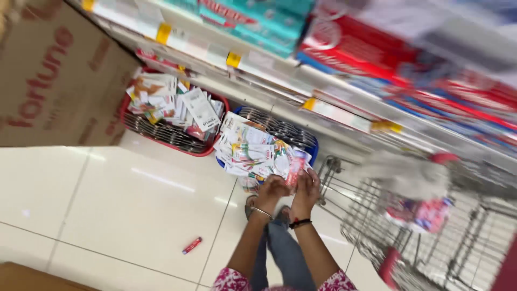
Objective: Picking various toothpaste boxes from shelves and placing them into a shopping cart.
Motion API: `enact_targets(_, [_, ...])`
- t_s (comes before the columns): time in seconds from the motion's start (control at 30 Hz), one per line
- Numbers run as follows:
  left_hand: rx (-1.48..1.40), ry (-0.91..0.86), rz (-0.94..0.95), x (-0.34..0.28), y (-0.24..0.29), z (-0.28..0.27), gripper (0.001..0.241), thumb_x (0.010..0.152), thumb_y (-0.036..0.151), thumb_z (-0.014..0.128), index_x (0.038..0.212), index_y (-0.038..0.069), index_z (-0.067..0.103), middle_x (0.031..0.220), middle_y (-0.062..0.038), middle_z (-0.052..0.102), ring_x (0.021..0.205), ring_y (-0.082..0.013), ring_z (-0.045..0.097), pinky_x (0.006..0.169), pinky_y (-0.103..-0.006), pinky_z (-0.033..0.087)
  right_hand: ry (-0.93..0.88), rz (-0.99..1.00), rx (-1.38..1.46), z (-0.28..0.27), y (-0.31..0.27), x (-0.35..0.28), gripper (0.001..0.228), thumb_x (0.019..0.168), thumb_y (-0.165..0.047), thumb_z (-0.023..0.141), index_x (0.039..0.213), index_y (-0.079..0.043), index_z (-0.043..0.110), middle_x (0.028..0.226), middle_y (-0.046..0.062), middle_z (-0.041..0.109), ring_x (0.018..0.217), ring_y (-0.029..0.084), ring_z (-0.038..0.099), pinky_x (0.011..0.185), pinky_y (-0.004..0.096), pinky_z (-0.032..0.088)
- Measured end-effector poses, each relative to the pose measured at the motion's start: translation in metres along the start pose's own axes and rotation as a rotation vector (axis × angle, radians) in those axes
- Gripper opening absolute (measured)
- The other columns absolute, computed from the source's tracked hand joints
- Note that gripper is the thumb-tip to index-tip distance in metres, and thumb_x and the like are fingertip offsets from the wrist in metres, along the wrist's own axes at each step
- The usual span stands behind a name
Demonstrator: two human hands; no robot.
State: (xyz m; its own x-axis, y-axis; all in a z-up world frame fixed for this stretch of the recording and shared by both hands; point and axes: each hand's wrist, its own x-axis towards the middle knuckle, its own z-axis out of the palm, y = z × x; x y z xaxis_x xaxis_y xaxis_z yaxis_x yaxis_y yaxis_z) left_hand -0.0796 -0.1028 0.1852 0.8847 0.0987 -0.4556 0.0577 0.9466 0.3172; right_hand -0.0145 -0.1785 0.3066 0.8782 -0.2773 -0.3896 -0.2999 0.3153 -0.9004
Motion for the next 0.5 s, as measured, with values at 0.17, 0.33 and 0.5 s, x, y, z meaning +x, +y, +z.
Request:
enact_targets(0.17, [0.489,-0.126,0.134,-0.111,0.052,0.215,0.033,0.097,0.009,0.070,0.126,0.003,0.058,0.104,-0.008,0.070,0.092,-0.0156,0.069,0.081,-0.0320,0.058,-0.145,-0.116,-0.065,-0.032,-0.151,-0.057,0.034,0.101,-0.011,0.071,0.131,0.000,0.061,0.120,0.006,0.069,0.107,0.011,0.064,0.090,0.026,0.053])
enact_targets(0.33, [0.729,-0.194,0.094,-0.159,0.001,0.291,0.042,0.092,0.007,0.075,0.131,0.000,0.060,0.113,-0.005,0.070,0.091,-0.0114,0.071,0.080,-0.0274,0.060,-0.265,-0.111,-0.087,-0.110,-0.270,-0.089,0.040,0.095,-0.011,0.071,0.132,-0.003,0.060,0.119,0.006,0.070,0.102,0.011,0.066,0.083,0.027,0.055])
enact_targets(0.5, [0.837,-0.270,0.084,-0.165,-0.124,0.310,0.043,0.092,0.007,0.078,0.130,0.002,0.059,0.112,-0.008,0.070,0.090,-0.0113,0.068,0.074,-0.0272,0.059,-0.224,0.074,-0.137,-0.219,-0.318,-0.083,0.050,0.095,-0.011,0.071,0.144,-0.008,0.058,0.113,0.008,0.071,0.092,0.013,0.065,0.077,0.030,0.054])
